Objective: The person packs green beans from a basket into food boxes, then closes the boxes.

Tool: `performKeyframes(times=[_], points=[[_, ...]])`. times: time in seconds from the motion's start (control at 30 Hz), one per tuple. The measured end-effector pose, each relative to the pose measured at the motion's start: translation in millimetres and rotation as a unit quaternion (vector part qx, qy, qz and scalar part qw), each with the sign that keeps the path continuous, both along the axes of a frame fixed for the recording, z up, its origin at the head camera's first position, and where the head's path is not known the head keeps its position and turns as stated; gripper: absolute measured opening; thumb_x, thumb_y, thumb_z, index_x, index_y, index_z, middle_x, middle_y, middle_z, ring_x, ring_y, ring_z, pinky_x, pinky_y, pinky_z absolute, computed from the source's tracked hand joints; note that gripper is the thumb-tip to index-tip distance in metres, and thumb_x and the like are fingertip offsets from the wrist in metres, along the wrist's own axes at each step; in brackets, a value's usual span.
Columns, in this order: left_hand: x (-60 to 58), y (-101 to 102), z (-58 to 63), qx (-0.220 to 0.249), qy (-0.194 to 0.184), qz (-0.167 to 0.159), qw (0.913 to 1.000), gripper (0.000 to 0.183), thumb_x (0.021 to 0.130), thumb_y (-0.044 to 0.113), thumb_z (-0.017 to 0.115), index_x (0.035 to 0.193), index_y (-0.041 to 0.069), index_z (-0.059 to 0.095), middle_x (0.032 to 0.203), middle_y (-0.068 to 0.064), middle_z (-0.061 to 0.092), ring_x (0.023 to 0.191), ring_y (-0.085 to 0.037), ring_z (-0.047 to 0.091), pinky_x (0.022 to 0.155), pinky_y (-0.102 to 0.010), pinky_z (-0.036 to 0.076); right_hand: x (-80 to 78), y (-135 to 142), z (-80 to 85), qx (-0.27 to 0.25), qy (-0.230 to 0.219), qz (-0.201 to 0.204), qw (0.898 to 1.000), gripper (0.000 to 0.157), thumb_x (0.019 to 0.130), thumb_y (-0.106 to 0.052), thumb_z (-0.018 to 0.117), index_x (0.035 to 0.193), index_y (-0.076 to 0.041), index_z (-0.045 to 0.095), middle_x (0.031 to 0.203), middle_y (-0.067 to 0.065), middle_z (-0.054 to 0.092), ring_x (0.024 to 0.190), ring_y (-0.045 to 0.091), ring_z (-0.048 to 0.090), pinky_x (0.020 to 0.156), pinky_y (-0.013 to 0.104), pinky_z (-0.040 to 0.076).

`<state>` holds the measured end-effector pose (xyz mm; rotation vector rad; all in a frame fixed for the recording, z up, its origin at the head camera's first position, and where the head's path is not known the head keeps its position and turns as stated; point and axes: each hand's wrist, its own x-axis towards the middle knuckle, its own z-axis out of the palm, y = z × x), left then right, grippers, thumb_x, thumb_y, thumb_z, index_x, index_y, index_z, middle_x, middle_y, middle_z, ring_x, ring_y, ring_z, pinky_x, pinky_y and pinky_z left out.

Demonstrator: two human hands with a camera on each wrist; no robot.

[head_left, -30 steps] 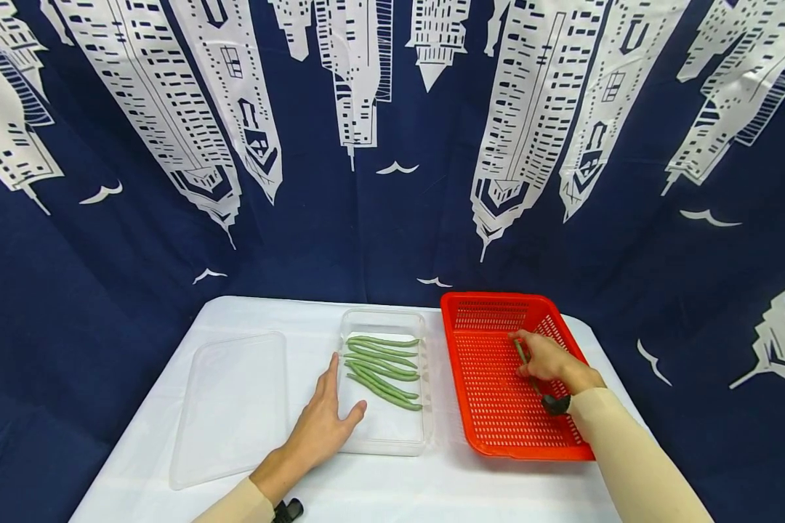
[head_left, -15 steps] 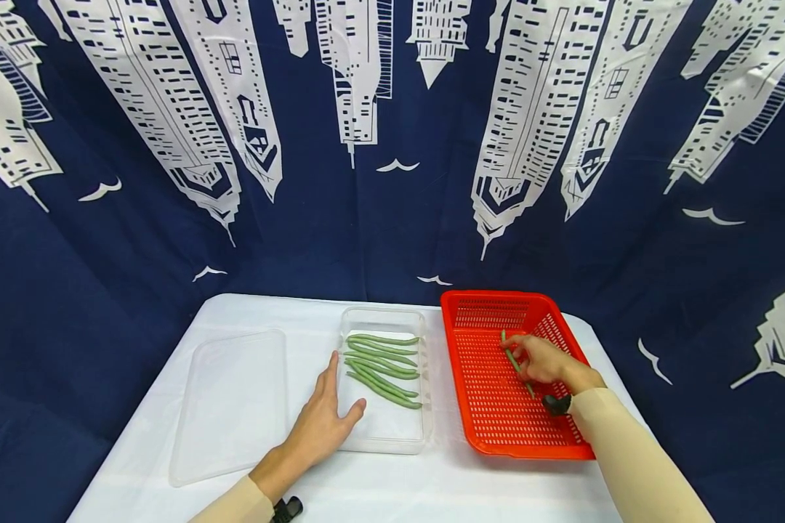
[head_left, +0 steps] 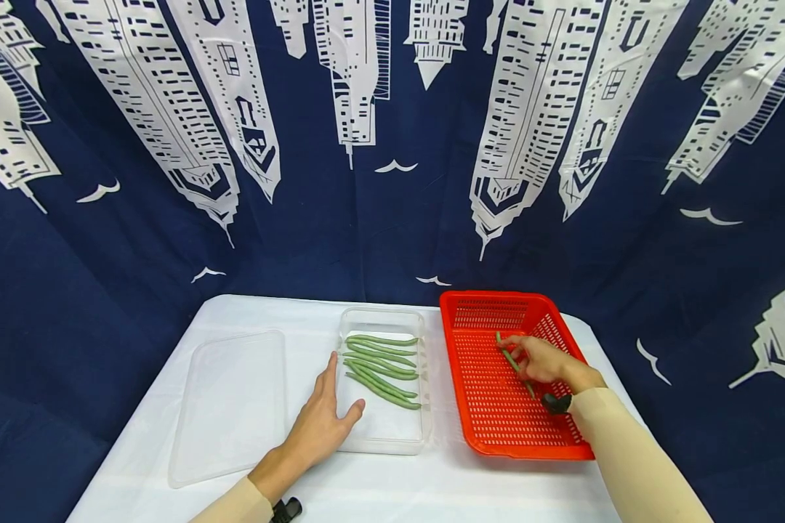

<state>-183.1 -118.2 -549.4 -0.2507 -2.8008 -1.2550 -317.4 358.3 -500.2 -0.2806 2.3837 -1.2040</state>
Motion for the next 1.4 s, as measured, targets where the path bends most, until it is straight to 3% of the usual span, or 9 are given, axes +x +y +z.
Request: performKeyframes(times=[0.07, 0.1, 0.17, 0.3, 0.67, 1.0, 1.23, 1.4], points=[[0.1, -0.1, 1.0, 0.001, 0.001, 0.000, 1.0000, 0.106, 0.110, 0.042, 0.076, 0.187, 0.006, 0.012, 0.184, -0.031, 0.039, 0.159, -0.059, 0.055, 0.123, -0.075, 0.052, 0.8, 1.8, 3.1, 0.083, 0.089, 0.065, 0.990, 0.070, 0.086, 0.022, 0.062, 0.155, 0.017, 0.059, 0.123, 0.031, 0.069, 0.094, 0.025, 0.063, 0.075, 0.023, 0.046], [0.1, -0.1, 1.3, 0.002, 0.001, 0.000, 1.0000, 0.106, 0.110, 0.042, 0.076, 0.187, 0.006, 0.013, 0.184, -0.031, 0.039, 0.160, -0.059, 0.055, 0.124, -0.075, 0.052, 2.0, 2.2, 4.9, 0.100, 0.115, 0.080, 0.985, 0.074, 0.079, 0.025, 0.063, 0.153, 0.018, 0.060, 0.123, 0.033, 0.071, 0.094, 0.026, 0.063, 0.074, 0.023, 0.046], [-0.1, -0.3, 1.0, 0.002, 0.002, 0.000, 1.0000, 0.106, 0.110, 0.042, 0.076, 0.187, 0.005, 0.013, 0.184, -0.031, 0.039, 0.160, -0.059, 0.054, 0.124, -0.075, 0.052, 4.2, 1.7, 7.8, 0.097, 0.112, 0.084, 0.985, 0.072, 0.080, 0.025, 0.063, 0.152, 0.018, 0.061, 0.126, 0.034, 0.072, 0.095, 0.028, 0.063, 0.075, 0.025, 0.046], [-0.4, -0.3, -0.8, 0.002, 0.005, 0.000, 1.0000, 0.106, 0.110, 0.041, 0.076, 0.187, 0.005, 0.013, 0.183, -0.032, 0.039, 0.160, -0.058, 0.054, 0.125, -0.074, 0.052, 9.0, -1.2, 12.2, 0.078, 0.082, 0.064, 0.992, 0.065, 0.084, 0.028, 0.058, 0.148, 0.019, 0.063, 0.127, 0.034, 0.068, 0.082, 0.022, 0.051, 0.072, 0.026, 0.042], [-0.8, 0.0, -2.6, 0.002, 0.004, -0.001, 1.0000, 0.106, 0.110, 0.041, 0.076, 0.187, 0.005, 0.013, 0.184, -0.032, 0.038, 0.161, -0.059, 0.054, 0.125, -0.075, 0.051, 16.3, -6.5, 23.2, 0.115, 0.144, 0.103, 0.978, 0.070, 0.084, 0.025, 0.068, 0.152, 0.006, 0.069, 0.130, 0.029, 0.076, 0.100, 0.030, 0.066, 0.077, 0.028, 0.055], [-0.5, -0.1, -1.6, 0.000, 0.007, -0.002, 1.0000, 0.106, 0.110, 0.041, 0.076, 0.187, 0.006, 0.011, 0.183, -0.033, 0.039, 0.160, -0.059, 0.054, 0.125, -0.074, 0.052, 29.9, -24.9, 37.4, 0.132, 0.215, 0.096, 0.963, 0.063, 0.089, 0.018, 0.078, 0.150, 0.003, 0.072, 0.132, 0.026, 0.079, 0.105, 0.028, 0.073, 0.097, 0.056, 0.068], [-0.9, -0.2, -2.4, 0.000, 0.006, -0.003, 1.0000, 0.107, 0.110, 0.041, 0.076, 0.187, 0.007, 0.011, 0.184, -0.032, 0.038, 0.160, -0.059, 0.054, 0.125, -0.074, 0.051, 41.9, -42.8, 50.7, 0.128, 0.242, 0.082, 0.958, 0.066, 0.090, 0.017, 0.076, 0.152, -0.003, 0.071, 0.142, 0.019, 0.077, 0.116, 0.031, 0.071, 0.091, 0.040, 0.066], [-0.7, -1.1, -1.7, -0.001, -0.001, -0.010, 0.9999, 0.108, 0.111, 0.043, 0.075, 0.187, 0.006, 0.009, 0.185, -0.032, 0.035, 0.161, -0.059, 0.053, 0.125, -0.075, 0.051, 48.7, -57.7, 56.8, 0.118, 0.268, 0.090, 0.952, 0.064, 0.091, 0.016, 0.075, 0.152, -0.004, 0.070, 0.149, 0.018, 0.075, 0.114, 0.029, 0.074, 0.095, 0.044, 0.069]])
